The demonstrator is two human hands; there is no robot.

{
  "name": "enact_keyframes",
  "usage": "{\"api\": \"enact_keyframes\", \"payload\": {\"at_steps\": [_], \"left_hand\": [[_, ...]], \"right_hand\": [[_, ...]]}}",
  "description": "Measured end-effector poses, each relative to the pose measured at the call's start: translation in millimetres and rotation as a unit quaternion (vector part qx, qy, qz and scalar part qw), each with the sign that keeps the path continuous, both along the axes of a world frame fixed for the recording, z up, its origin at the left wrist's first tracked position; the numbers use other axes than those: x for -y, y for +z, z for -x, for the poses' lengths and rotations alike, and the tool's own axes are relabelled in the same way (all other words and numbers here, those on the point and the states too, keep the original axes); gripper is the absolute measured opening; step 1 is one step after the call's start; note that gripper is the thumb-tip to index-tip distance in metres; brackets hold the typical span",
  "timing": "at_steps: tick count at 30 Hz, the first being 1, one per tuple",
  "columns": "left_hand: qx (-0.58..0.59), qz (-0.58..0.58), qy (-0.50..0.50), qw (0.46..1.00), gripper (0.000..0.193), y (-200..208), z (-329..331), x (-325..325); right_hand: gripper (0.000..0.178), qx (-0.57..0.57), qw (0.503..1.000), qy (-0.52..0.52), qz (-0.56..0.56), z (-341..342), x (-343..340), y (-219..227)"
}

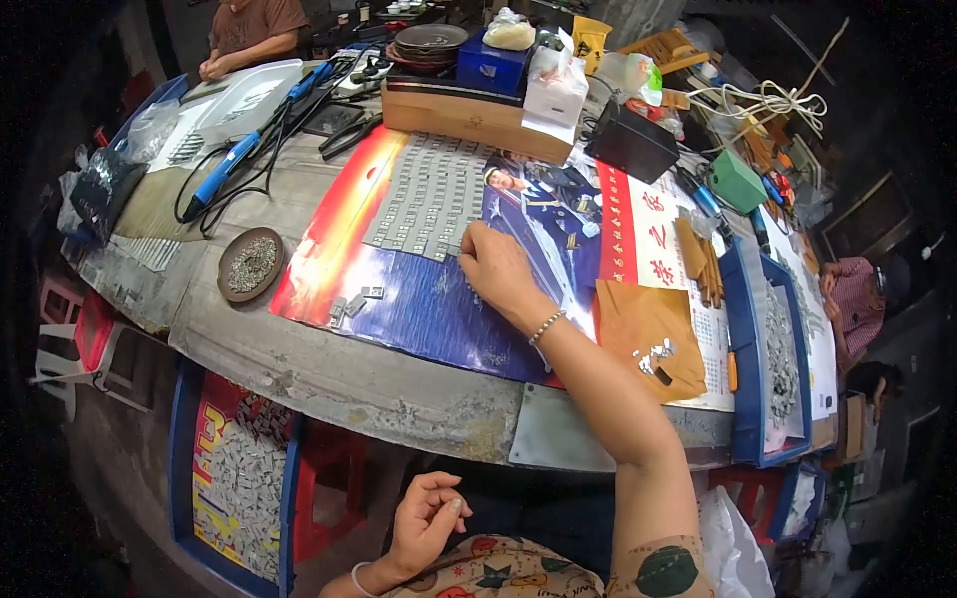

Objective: The recorder is seen manually assembling small electronic or mechanical components by applying labels or small stickers.

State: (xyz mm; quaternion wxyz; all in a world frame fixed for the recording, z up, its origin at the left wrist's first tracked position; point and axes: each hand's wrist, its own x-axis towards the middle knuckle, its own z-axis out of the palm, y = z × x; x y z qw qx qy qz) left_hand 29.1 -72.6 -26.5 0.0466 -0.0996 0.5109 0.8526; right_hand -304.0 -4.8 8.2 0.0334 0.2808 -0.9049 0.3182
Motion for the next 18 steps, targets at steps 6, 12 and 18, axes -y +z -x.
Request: {"api": "enact_keyframes", "payload": {"at_steps": [6,12,18], "left_hand": [[0.011,0.029,-0.009,0.999,0.03,2.0,-3.3,-1.6],[-0.015,0.064,-0.017,0.998,0.029,-12.4,-4.8,-7.1],[0.042,0.035,-0.091,0.994,0.026,4.9,-10.5,-28.0]], "right_hand": [[0.012,-0.011,0.998,0.014,0.053,-18.7,-7.1,13.5],[0.011,0.219,0.936,0.213,0.174,-157.9,-29.8,116.4],[0.016,0.482,0.708,0.414,0.308,-233.7,-44.1,188.1]]}}
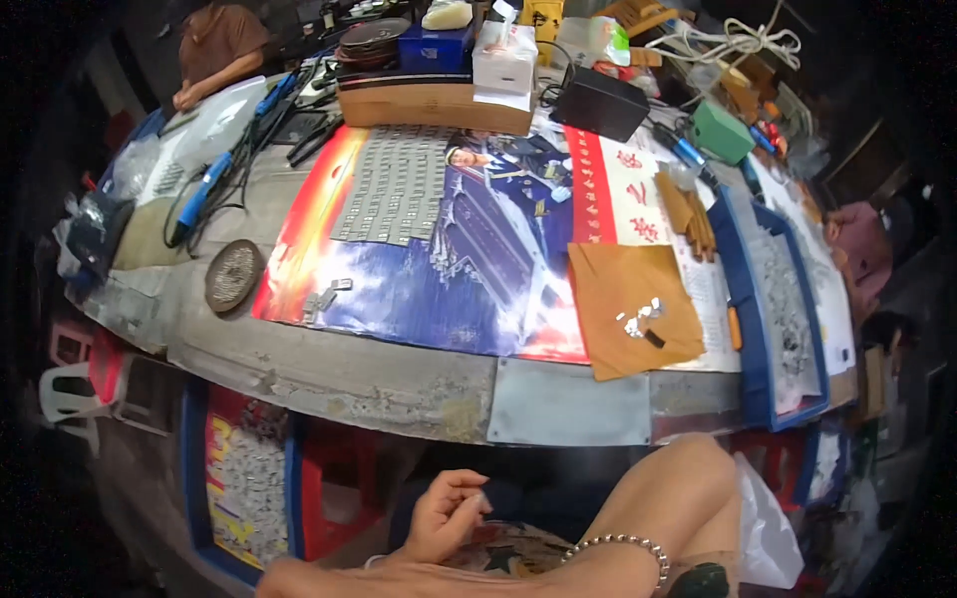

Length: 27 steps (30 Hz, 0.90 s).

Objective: The recorder is seen manually assembling small electronic or mechanical components by applying labels or small stickers.

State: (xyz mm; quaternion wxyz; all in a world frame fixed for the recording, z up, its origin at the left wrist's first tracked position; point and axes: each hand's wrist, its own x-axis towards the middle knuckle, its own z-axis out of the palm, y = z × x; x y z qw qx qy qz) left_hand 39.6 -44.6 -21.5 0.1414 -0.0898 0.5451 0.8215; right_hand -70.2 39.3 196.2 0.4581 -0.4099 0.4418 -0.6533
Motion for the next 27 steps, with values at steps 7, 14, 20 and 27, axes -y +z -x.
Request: {"api": "enact_keyframes", "payload": {"at_steps": [7,14,20,27], "left_hand": [[0.003,-0.004,-0.048,0.999,0.024,6.2,-1.4,-22.2],[0.011,0.047,-0.035,0.998,0.024,10.4,-6.9,-28.1],[0.001,0.037,-0.035,0.999,0.026,18.7,-11.8,-23.1],[-0.049,0.053,0.022,0.997,0.026,42.0,-3.9,-9.9]], "right_hand": [[0.021,0.11,0.993,0.049,0.017,-18.2,9.3,14.5],[0.026,0.068,0.982,-0.017,0.173,-61.0,25.9,9.9],[0.028,0.057,0.992,0.116,0.005,-45.1,-24.8,17.1],[0.02,-0.056,0.978,0.003,0.201,-46.3,-63.5,-1.7]]}}
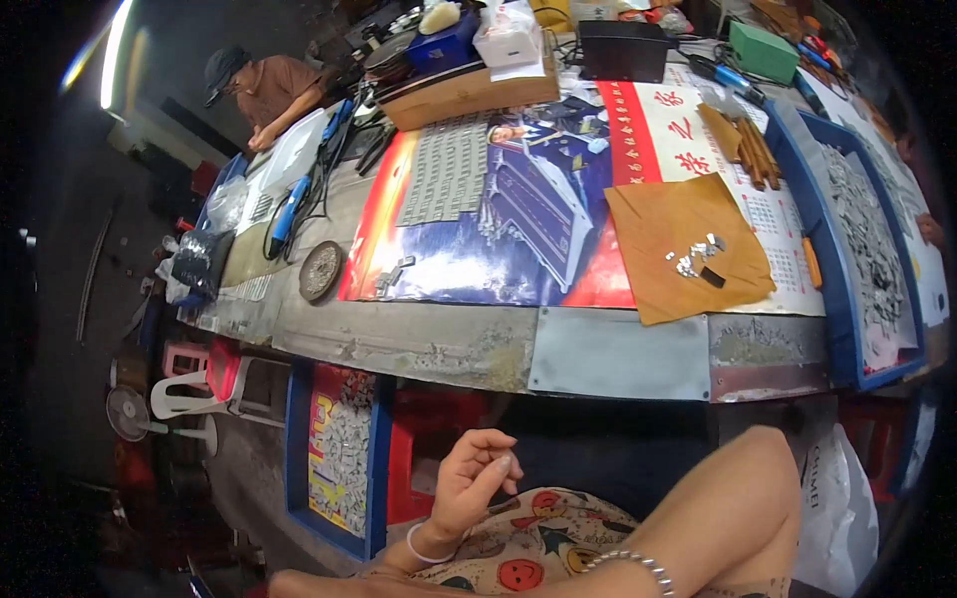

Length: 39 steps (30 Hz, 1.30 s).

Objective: The recorder is seen manually assembling small electronic or mechanical components by applying labels or small stickers.

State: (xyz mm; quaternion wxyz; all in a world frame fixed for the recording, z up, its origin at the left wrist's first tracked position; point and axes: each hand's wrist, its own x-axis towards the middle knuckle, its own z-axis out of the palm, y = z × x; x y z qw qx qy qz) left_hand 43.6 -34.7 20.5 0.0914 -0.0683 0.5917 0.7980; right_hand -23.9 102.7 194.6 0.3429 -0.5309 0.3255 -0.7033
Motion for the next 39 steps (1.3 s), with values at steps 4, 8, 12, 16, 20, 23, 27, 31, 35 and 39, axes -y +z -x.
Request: {"api": "enact_keyframes", "payload": {"at_steps": [4,8,12,16,20,23,27,31,35,39], "left_hand": [[-0.066,0.129,0.073,0.987,0.024,21.7,19.8,18.6],[-0.289,0.502,0.128,0.805,0.026,34.3,86.8,70.0],[-0.352,0.655,0.107,0.66,0.03,15.1,173.1,127.7],[-0.263,0.833,-0.003,0.487,0.016,-10.9,217.7,148.6],[-0.238,0.873,-0.06,0.42,0.007,-13.0,226.4,146.4],[-0.285,0.883,-0.081,0.364,0.007,-14.9,226.7,152.6],[-0.354,0.798,0.041,0.487,0.019,-4.3,227.4,151.7],[-0.239,0.444,0.084,0.859,0.021,41.6,169.8,94.0],[-0.135,0.276,-0.022,0.951,0.024,51.1,111.0,37.6],[-0.079,0.141,-0.054,0.985,0.034,51.4,63.7,1.2]], "right_hand": [[0.024,0.036,0.998,-0.015,-0.056,5.6,-23.6,-40.6],[0.018,0.318,0.886,-0.103,-0.322,11.3,-57.6,-104.7],[0.017,0.349,0.867,-0.177,-0.307,-23.0,-76.2,-165.5],[0.017,0.339,0.838,-0.202,-0.376,-41.7,-82.8,-177.2],[0.017,-0.04,0.882,-0.293,-0.367,-30.5,-82.6,-120.2],[0.018,-0.17,0.931,-0.297,-0.13,-26.6,-71.1,-77.4],[0.032,-0.203,0.95,-0.235,0.012,-33.5,-65.2,-50.3],[0.03,-0.02,0.978,-0.186,0.098,-7.9,-50.3,-21.3],[0.029,-0.148,0.958,-0.24,0.049,-8.5,-43.5,-25.3],[0.029,-0.266,0.934,-0.237,-0.01,-12.8,-36.6,-37.1]]}}
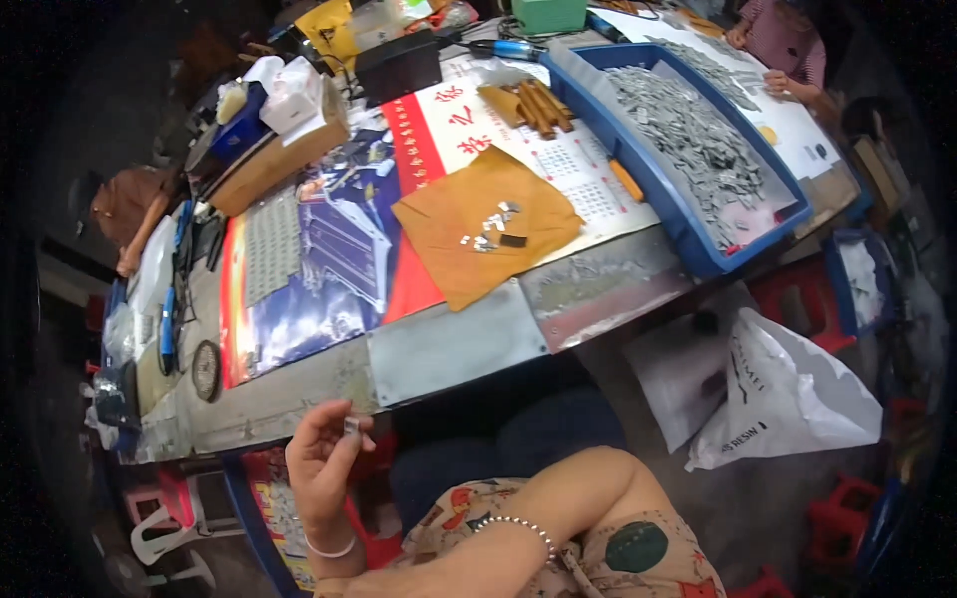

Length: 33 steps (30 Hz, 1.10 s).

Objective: The recorder is seen manually assembling small electronic or mechanical components by applying labels or small stickers.

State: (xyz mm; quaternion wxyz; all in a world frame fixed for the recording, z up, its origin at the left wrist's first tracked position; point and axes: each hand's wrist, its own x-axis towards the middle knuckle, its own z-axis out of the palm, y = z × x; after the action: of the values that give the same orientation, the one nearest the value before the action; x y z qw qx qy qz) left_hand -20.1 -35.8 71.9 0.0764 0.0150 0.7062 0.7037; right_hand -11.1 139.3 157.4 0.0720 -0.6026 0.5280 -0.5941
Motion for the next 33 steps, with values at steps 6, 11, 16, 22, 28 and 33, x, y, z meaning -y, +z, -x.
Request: {"api": "enact_keyframes", "payload": {"at_steps": [6,11,16,22,28,33], "left_hand": [[0.099,-0.167,-0.061,0.979,0.041,-9.7,-8.8,-14.6],[0.132,-0.143,-0.082,0.977,0.038,-18.2,-15.0,-18.6],[0.132,-0.07,-0.104,0.983,0.04,-28.9,-16.5,-28.0],[0.113,-0.042,-0.108,0.987,0.041,-31.9,-18.5,-33.8],[0.116,-0.108,-0.068,0.985,0.03,-40.3,-22.9,-38.9],[0.115,-0.149,-0.028,0.982,0.023,-44.1,-27.1,-42.2]], "right_hand": [[0.022,0.076,0.936,-0.341,-0.037,8.5,-20.3,-55.2],[0.013,0.412,0.824,-0.37,-0.121,1.2,-46.7,-102.4],[0.016,0.44,0.825,-0.326,-0.141,5.3,-44.1,-118.0],[0.006,0.418,0.835,-0.303,-0.19,8.8,-50.4,-119.6],[0.01,0.501,0.808,-0.295,-0.099,-1.3,-41.5,-137.4],[0.004,0.523,0.799,-0.273,-0.118,-7.7,-37.3,-137.1]]}}
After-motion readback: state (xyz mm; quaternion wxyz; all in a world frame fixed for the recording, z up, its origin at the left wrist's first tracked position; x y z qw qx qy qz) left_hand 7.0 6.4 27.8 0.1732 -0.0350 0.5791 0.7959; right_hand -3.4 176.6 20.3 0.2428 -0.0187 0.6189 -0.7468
